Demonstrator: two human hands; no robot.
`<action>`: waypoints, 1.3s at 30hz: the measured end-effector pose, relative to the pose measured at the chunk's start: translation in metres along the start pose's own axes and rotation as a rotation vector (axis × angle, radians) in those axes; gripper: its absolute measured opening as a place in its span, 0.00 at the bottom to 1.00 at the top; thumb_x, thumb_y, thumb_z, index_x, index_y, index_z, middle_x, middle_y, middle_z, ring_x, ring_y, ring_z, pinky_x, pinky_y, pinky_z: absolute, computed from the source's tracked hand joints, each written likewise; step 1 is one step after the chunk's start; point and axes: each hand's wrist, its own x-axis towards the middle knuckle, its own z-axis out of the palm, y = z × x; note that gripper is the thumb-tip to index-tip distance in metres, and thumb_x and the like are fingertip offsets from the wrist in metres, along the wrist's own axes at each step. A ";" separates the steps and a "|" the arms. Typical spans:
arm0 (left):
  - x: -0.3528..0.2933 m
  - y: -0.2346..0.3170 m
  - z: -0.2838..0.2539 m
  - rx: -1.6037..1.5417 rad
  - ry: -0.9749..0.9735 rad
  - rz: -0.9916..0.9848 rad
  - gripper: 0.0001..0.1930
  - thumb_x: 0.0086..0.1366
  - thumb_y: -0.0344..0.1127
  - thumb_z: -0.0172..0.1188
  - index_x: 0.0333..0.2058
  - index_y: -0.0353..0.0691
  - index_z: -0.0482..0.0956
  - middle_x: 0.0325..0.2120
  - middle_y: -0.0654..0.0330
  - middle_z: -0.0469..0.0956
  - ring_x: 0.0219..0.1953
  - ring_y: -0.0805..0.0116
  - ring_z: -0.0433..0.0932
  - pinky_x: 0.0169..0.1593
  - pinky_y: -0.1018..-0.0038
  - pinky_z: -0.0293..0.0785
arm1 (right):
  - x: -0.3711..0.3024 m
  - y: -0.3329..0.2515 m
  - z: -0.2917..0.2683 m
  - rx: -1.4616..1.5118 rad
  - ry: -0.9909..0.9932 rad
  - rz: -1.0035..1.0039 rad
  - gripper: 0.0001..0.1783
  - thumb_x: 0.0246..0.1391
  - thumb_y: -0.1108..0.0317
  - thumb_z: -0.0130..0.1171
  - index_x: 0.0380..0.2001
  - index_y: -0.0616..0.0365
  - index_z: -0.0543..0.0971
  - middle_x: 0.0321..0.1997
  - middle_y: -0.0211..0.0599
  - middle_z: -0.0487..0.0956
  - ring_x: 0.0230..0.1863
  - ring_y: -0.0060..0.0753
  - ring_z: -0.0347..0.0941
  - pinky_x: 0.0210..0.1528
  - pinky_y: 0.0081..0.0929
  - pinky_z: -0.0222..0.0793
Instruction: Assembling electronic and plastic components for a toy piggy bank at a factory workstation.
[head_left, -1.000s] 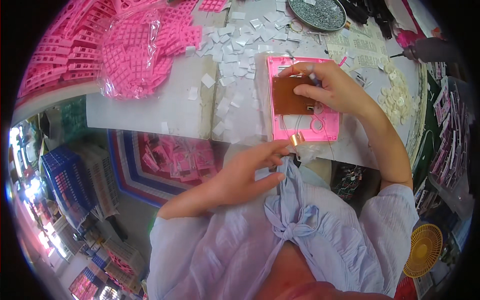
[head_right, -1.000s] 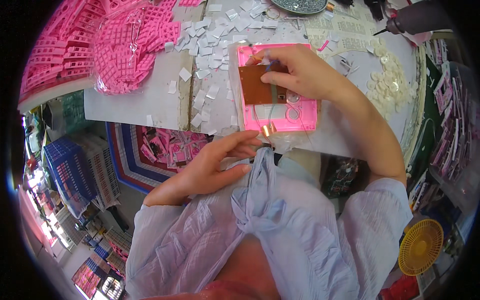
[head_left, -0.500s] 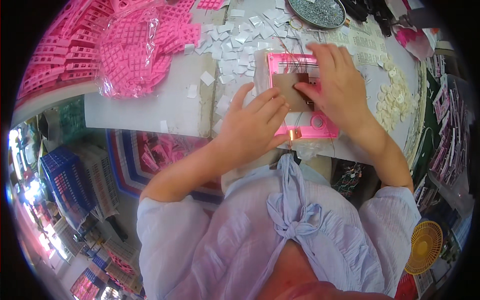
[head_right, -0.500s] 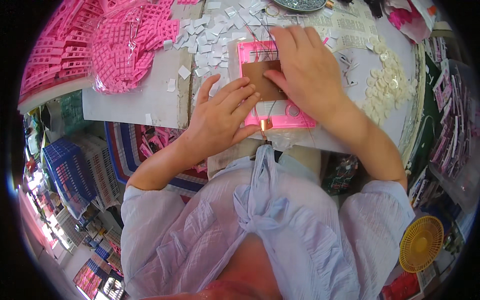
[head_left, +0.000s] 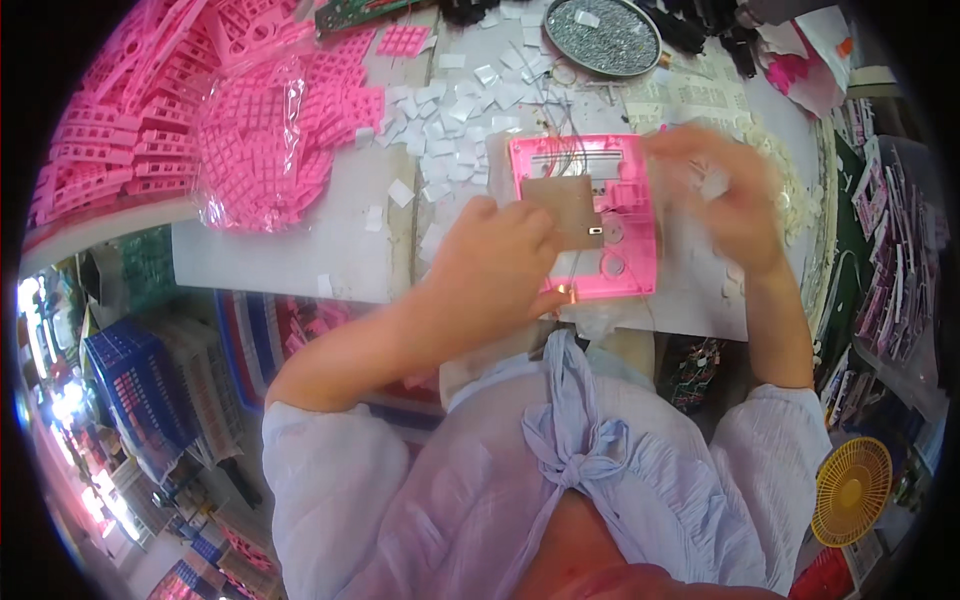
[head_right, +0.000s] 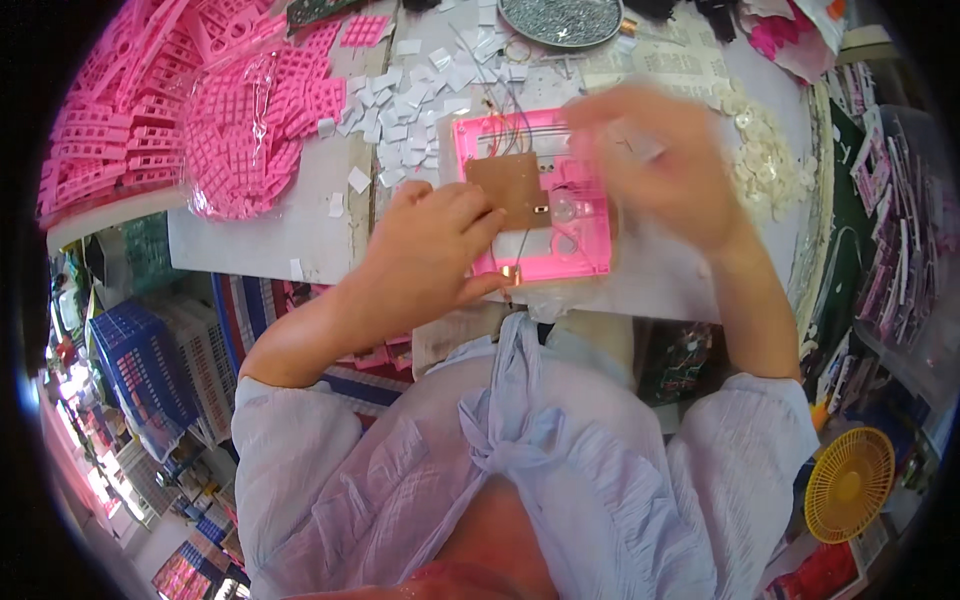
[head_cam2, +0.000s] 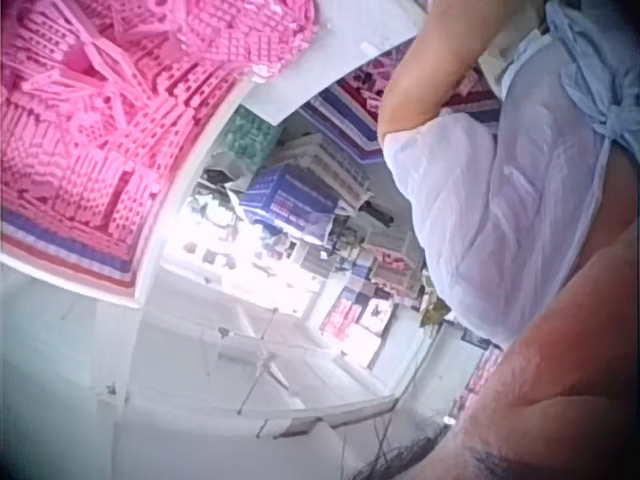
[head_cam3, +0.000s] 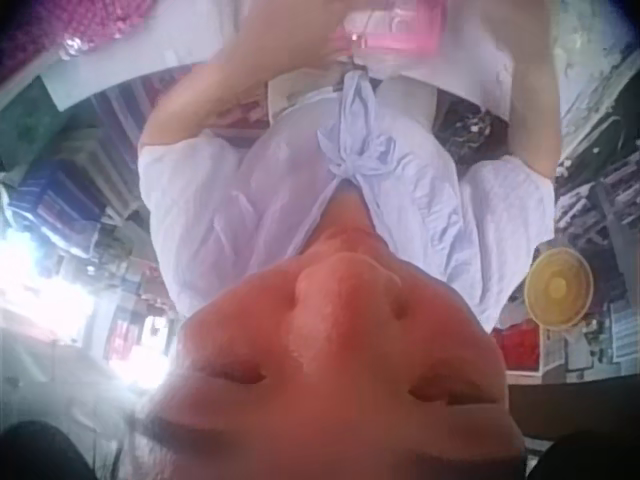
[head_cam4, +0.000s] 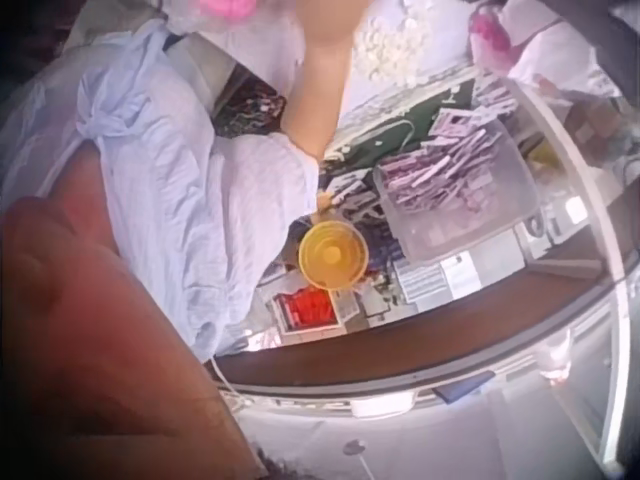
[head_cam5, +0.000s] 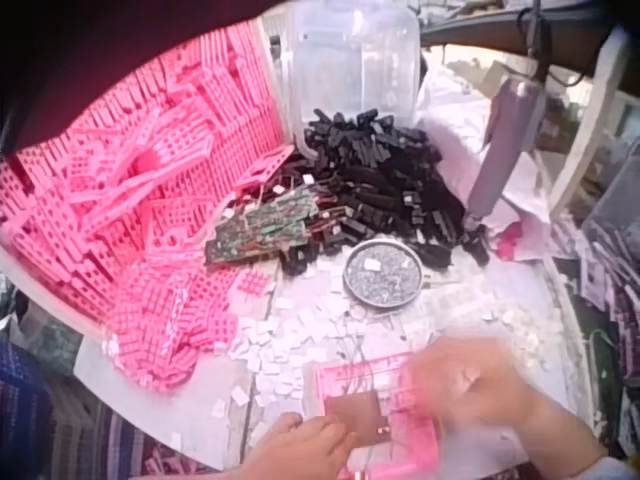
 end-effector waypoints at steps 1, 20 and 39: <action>0.011 -0.007 -0.016 -0.150 -0.092 0.010 0.23 0.59 0.50 0.67 0.46 0.39 0.82 0.43 0.58 0.81 0.49 0.62 0.79 0.50 0.63 0.71 | 0.008 0.001 -0.024 -0.019 0.377 -0.011 0.11 0.59 0.68 0.62 0.38 0.67 0.80 0.42 0.43 0.83 0.38 0.32 0.77 0.44 0.29 0.73; 0.271 -0.109 -0.014 0.340 0.563 0.030 0.11 0.58 0.40 0.57 0.24 0.44 0.86 0.30 0.55 0.85 0.38 0.57 0.83 0.49 0.55 0.67 | 0.072 0.006 -0.041 0.401 0.604 0.142 0.12 0.57 0.69 0.62 0.41 0.65 0.76 0.21 0.32 0.74 0.20 0.24 0.70 0.24 0.22 0.65; 0.202 -0.123 -0.050 0.159 0.793 -0.144 0.14 0.62 0.45 0.60 0.28 0.41 0.85 0.27 0.53 0.84 0.33 0.50 0.83 0.44 0.55 0.72 | 0.051 0.004 -0.009 0.452 0.402 0.041 0.18 0.62 0.70 0.58 0.52 0.71 0.73 0.28 0.32 0.74 0.29 0.24 0.71 0.49 0.38 0.76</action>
